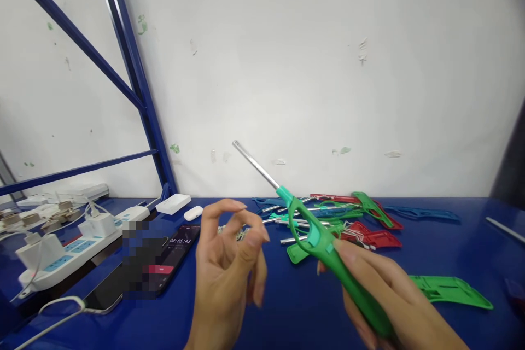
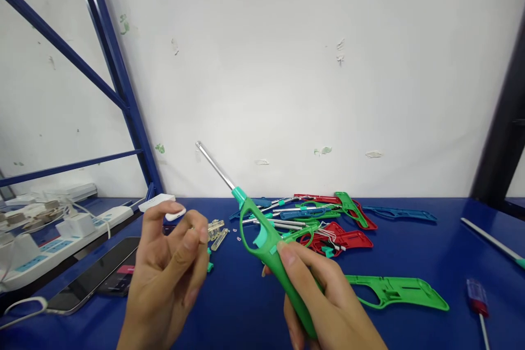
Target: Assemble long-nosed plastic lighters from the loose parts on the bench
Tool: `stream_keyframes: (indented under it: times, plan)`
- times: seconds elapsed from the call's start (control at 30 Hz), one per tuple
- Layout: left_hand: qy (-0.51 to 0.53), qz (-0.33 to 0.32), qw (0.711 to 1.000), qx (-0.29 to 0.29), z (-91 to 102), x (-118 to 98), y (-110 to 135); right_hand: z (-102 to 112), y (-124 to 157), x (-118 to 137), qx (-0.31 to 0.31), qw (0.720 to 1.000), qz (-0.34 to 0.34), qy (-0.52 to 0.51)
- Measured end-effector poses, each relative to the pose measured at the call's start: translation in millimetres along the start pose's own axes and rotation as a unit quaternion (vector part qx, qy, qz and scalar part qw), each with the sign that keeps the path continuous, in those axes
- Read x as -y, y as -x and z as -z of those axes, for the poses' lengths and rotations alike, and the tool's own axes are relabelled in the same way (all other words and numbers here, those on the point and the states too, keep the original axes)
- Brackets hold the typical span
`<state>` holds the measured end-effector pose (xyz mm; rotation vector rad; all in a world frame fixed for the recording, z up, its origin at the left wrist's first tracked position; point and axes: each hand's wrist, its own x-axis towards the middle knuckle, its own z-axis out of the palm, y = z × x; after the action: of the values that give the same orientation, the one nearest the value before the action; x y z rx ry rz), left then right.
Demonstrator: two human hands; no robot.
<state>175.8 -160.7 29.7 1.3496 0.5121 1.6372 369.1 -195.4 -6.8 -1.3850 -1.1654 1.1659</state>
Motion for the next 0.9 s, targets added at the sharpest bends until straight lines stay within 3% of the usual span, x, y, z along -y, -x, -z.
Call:
stream_keyframes:
  times: [0.13, 0.23, 0.3, 0.4, 0.47, 0.57, 0.7, 0.83, 0.9]
  plan:
    - [-0.037, -0.034, 0.998, -0.046, 15.3, 0.8, -8.8, 20.8, -4.5, 2.8, 0.040, 0.991, 0.028, 0.123]
    - [-0.096, -0.069, 0.993, -0.011, 27.4, 1.4, -13.3, 33.2, -3.6, 9.3, 0.062, 0.975, 0.064, 0.202]
    - [-0.154, -0.079, 0.985, 0.005, 32.0, 1.6, -13.6, 40.2, -1.4, 13.6, 0.044, 0.958, 0.093, 0.267]
    - [-0.290, -0.110, 0.951, -0.001, 32.8, 3.1, -13.0, 50.2, 4.9, 19.1, 0.021, 0.929, 0.116, 0.351]
    - [-0.389, -0.164, 0.907, 0.002, 31.0, 6.2, -13.0, 56.1, 10.6, 22.3, 0.022, 0.915, 0.117, 0.386]
    - [-0.512, -0.225, 0.821, 0.117, 28.8, 14.4, -10.9, 62.5, 19.4, 25.9, 0.041, 0.895, 0.125, 0.427]
    - [-0.570, -0.210, 0.725, 0.324, 29.0, 28.3, -0.3, 65.1, 26.3, 23.2, 0.051, 0.885, 0.118, 0.448]
    - [-0.585, -0.166, 0.691, 0.390, 28.5, 38.3, 5.1, 63.2, 26.7, 16.0, 0.043, 0.900, 0.108, 0.420]
    - [-0.594, -0.137, 0.683, 0.403, 27.0, 40.7, 2.8, 60.7, 27.6, 15.7, -0.020, 0.894, 0.161, 0.417]
